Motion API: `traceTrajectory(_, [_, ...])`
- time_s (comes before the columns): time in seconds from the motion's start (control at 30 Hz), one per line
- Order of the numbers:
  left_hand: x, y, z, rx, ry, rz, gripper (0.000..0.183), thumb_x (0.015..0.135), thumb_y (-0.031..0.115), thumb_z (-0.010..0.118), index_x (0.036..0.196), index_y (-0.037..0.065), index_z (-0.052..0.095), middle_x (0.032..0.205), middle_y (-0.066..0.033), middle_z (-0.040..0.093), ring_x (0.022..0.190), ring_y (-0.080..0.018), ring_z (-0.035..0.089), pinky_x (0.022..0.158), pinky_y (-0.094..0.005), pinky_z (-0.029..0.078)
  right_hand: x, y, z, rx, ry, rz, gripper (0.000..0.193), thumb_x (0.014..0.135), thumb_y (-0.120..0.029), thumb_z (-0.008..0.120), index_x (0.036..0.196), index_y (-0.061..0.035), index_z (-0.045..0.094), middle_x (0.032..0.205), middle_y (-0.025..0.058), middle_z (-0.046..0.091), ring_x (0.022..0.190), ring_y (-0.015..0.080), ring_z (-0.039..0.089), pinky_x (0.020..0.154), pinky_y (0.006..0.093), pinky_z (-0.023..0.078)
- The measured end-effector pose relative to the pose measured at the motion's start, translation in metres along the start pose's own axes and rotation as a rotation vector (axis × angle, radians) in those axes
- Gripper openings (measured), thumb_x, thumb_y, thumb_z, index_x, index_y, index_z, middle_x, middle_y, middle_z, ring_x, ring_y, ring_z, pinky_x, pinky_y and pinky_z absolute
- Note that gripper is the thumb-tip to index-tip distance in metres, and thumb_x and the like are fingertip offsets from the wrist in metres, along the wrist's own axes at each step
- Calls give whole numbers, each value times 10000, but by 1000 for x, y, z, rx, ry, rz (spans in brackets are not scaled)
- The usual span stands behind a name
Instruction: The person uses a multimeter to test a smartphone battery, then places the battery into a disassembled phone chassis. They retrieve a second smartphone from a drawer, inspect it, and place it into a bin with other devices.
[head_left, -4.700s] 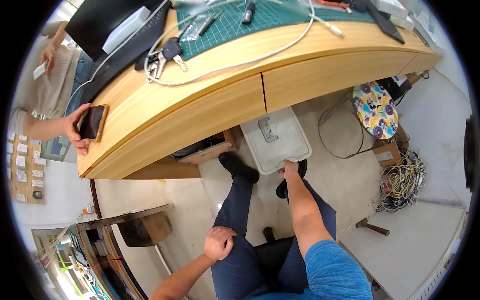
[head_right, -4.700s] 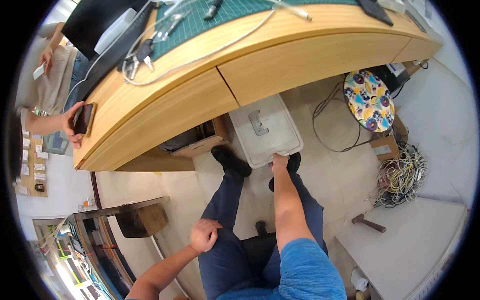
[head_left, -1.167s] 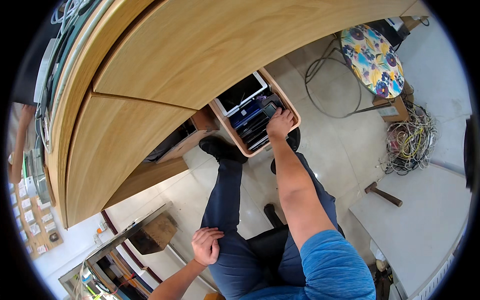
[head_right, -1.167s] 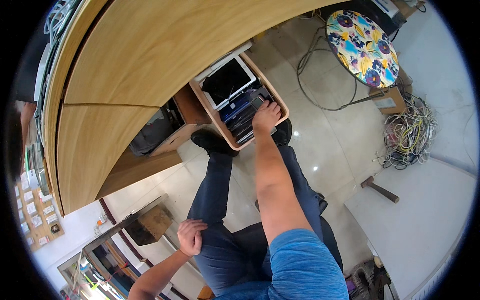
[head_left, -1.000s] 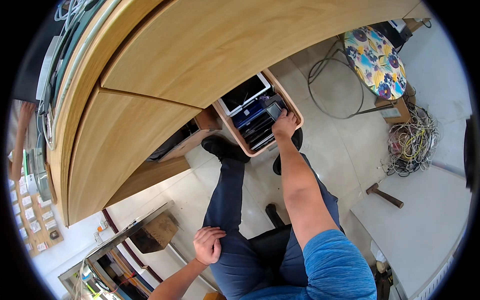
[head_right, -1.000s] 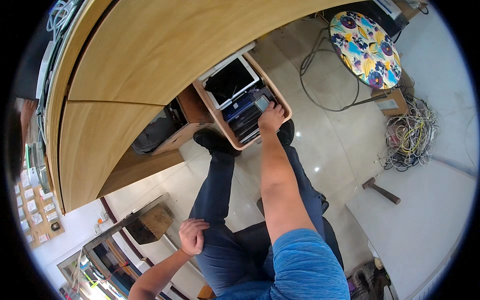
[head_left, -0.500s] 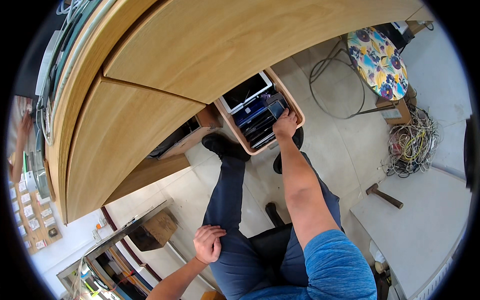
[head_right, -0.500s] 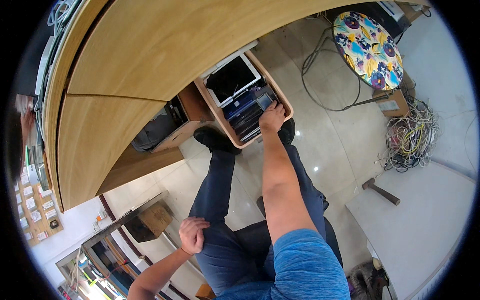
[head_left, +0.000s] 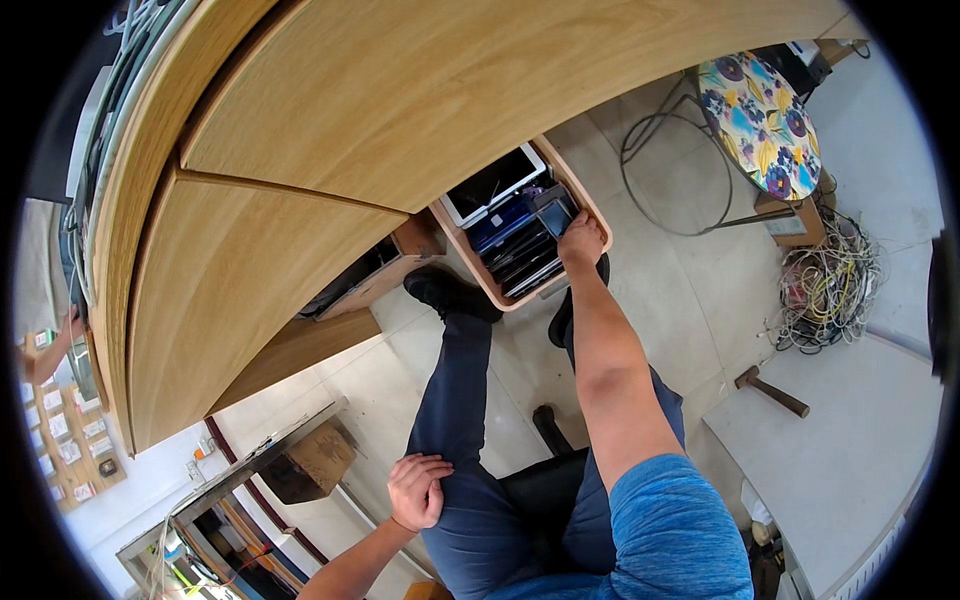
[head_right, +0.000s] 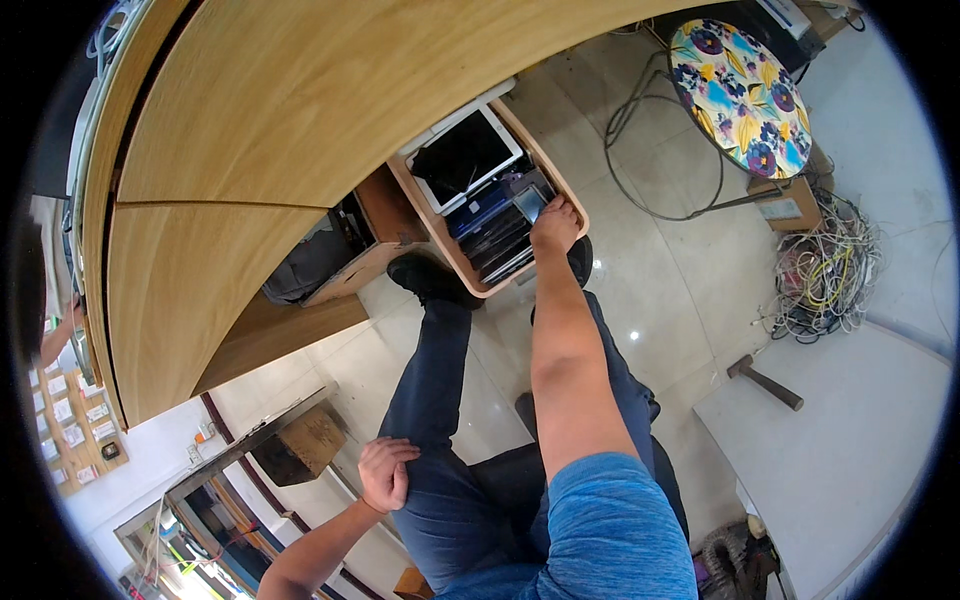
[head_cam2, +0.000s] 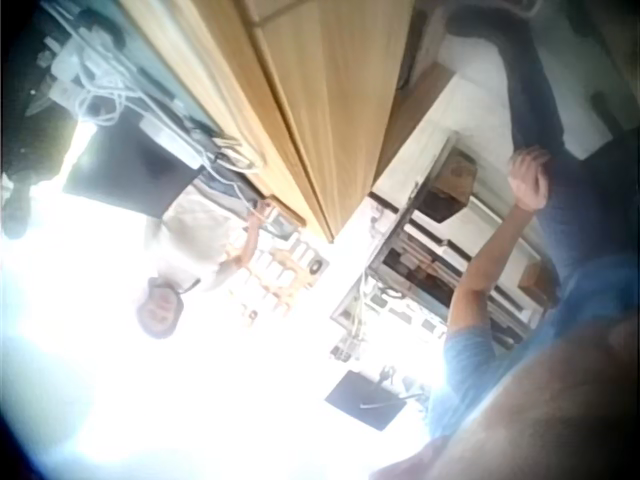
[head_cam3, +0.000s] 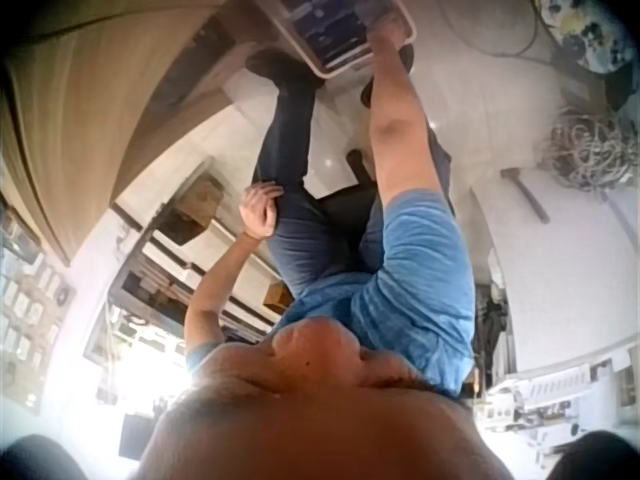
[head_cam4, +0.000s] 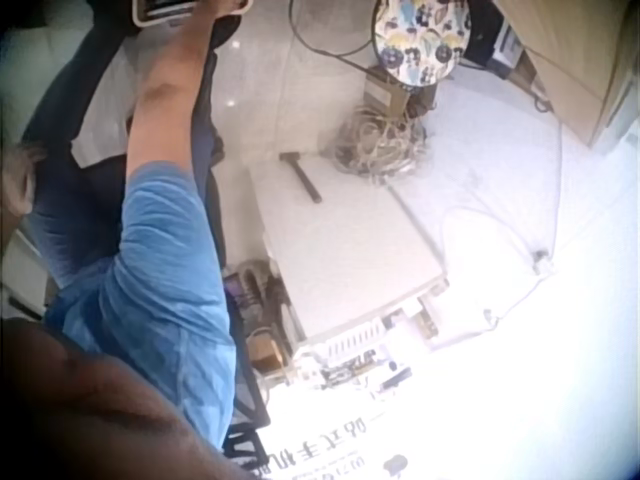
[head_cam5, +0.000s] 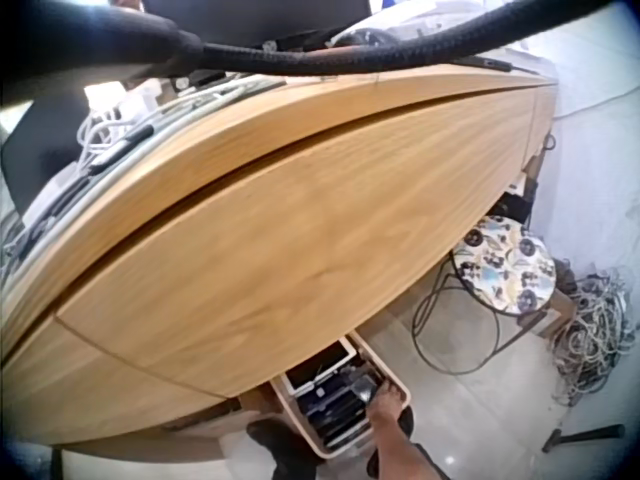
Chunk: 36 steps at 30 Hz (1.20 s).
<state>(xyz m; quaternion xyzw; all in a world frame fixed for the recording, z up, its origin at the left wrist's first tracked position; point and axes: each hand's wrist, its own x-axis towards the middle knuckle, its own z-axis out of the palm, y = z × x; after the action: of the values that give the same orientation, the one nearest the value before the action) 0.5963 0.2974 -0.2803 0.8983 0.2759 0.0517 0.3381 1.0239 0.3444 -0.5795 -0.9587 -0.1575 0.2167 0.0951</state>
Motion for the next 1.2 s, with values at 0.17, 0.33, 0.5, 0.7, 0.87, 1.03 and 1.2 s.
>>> traceTrajectory(0.17, [1,-1,-1,-17,-21,4,216,778,87,526,859,47,723,932,-101,731,960,-308,684,921,-446,492,8,17,26,-60,214,-80,342,1011,-164,393,1282,-22,545,1273,162,590,1149,340,596,1009,434,465])
traceTrajectory(0.33, [2,1,-2,0,3,4,201,755,49,552,853,65,727,923,-77,734,943,-276,695,919,-437,507,2,13,24,-44,300,-114,299,1006,-180,384,1132,-61,628,1231,163,596,1173,335,559,994,460,445])
traceTrajectory(0.5, [4,4,0,-3,10,18,197,770,51,545,849,62,725,924,-79,735,935,-280,696,914,-438,508,-18,5,-12,-68,31,-179,541,737,-216,785,1193,-43,552,1189,153,572,1182,336,543,986,447,473])
traceTrajectory(0.7, [0,4,1,13,12,13,195,784,53,541,844,62,726,922,-81,735,935,-282,695,920,-435,506,-51,0,-12,-58,-6,-325,550,841,-293,706,1273,-27,491,1211,154,531,1144,331,542,931,431,496])
traceTrajectory(0.87, [5,6,0,20,1,28,190,787,54,545,843,61,727,920,-82,735,933,-282,696,922,-436,507,-62,3,31,-341,299,-424,458,965,-200,438,1379,-17,509,1328,164,524,1204,310,495,1019,476,402])
traceTrajectory(1.03, [1,6,0,2,-10,14,198,831,90,523,863,49,714,940,-95,730,950,-314,682,921,-448,491,-65,-4,16,-320,264,-396,407,928,-165,488,1310,-47,563,1195,114,556,1118,278,517,951,425,432])
traceTrajectory(1.2, [2,4,0,13,-16,16,193,809,72,528,861,48,712,933,-97,730,951,-317,684,925,-454,492,-66,0,13,-259,276,-399,369,913,-154,510,1267,-78,585,1124,95,561,1072,270,528,904,405,453])
